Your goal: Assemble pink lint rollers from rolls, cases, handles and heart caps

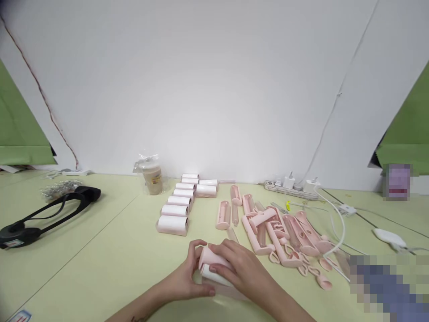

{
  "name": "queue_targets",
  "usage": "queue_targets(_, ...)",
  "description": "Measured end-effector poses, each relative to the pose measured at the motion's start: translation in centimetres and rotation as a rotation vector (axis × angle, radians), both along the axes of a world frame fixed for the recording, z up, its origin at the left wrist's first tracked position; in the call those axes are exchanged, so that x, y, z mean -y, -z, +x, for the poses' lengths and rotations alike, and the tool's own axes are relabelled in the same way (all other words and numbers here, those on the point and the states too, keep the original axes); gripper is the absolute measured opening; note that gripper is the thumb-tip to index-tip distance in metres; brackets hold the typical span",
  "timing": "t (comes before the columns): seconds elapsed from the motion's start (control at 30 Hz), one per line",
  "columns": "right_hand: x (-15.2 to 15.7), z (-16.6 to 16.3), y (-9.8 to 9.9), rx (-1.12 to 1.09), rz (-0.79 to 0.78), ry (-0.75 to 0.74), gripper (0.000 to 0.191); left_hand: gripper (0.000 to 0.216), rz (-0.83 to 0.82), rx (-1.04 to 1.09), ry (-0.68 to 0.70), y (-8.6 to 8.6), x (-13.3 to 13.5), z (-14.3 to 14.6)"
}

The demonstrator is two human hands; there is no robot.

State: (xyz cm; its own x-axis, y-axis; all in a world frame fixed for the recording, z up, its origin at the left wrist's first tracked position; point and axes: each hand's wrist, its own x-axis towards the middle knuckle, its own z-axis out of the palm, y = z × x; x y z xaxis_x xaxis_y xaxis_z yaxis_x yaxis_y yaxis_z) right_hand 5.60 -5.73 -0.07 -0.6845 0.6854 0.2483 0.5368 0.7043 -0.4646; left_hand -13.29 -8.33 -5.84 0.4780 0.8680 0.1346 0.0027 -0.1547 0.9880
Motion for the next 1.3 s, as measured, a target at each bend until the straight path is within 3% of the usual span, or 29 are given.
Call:
queue_targets(0.13, 0.5, -0.3, -0.4, 0.097, 0.08, -0.005, 0.021, 0.07, -0.015, 0.019, 0.018, 0.0, -0.1, -0.1)
queue_targets(0.33, 1.2, -0.3, 1.6, 0.08, 0.103, -0.029, 0.034, 0.062, -0.06, -0.053, 0.029, -0.2, -0.2, -0.1)
queue_targets(0.5, -1.2, 2.0, 0.2, -0.105, 0.116, 0.211, 0.027, 0.063, -0.034, -0.195, 0.012, -0.5, -0.1, -0.3)
queue_targets(0.6, -3.7, 2.7, -0.8, 0.016, 0.216, 0.309, 0.025, 0.062, -0.031, -0.243, -0.009, -0.6, 0.1, -0.3)
queue_targets(0.73, -5.3, 2.0, 0.3, 0.178, 0.269, 0.35, 0.021, 0.063, -0.047, -0.257, -0.021, -0.7, 0.1, -0.2)
queue_targets(0.87, -4.8, 1.7, 1.6, 0.145, 0.193, 0.355, 0.023, 0.067, -0.079, -0.296, -0.019, -0.6, 0.0, -0.3)
queue_targets(1.0, -3.7, 2.9, -0.2, -0.026, 0.038, 0.363, 0.015, 0.066, -0.058, -0.329, -0.035, -0.6, 0.0, -0.4)
queue_targets(1.17, -1.6, 2.4, -2.1, -0.556, -0.439, 0.042, 0.027, 0.059, -0.017, -0.318, -0.03, -0.8, 0.2, -0.5)
queue_targets(1.3, -0.2, 1.3, -1.5, -0.54, -0.518, -0.037, 0.028, 0.053, 0.037, -0.312, -0.022, -0.8, 0.1, -0.5)
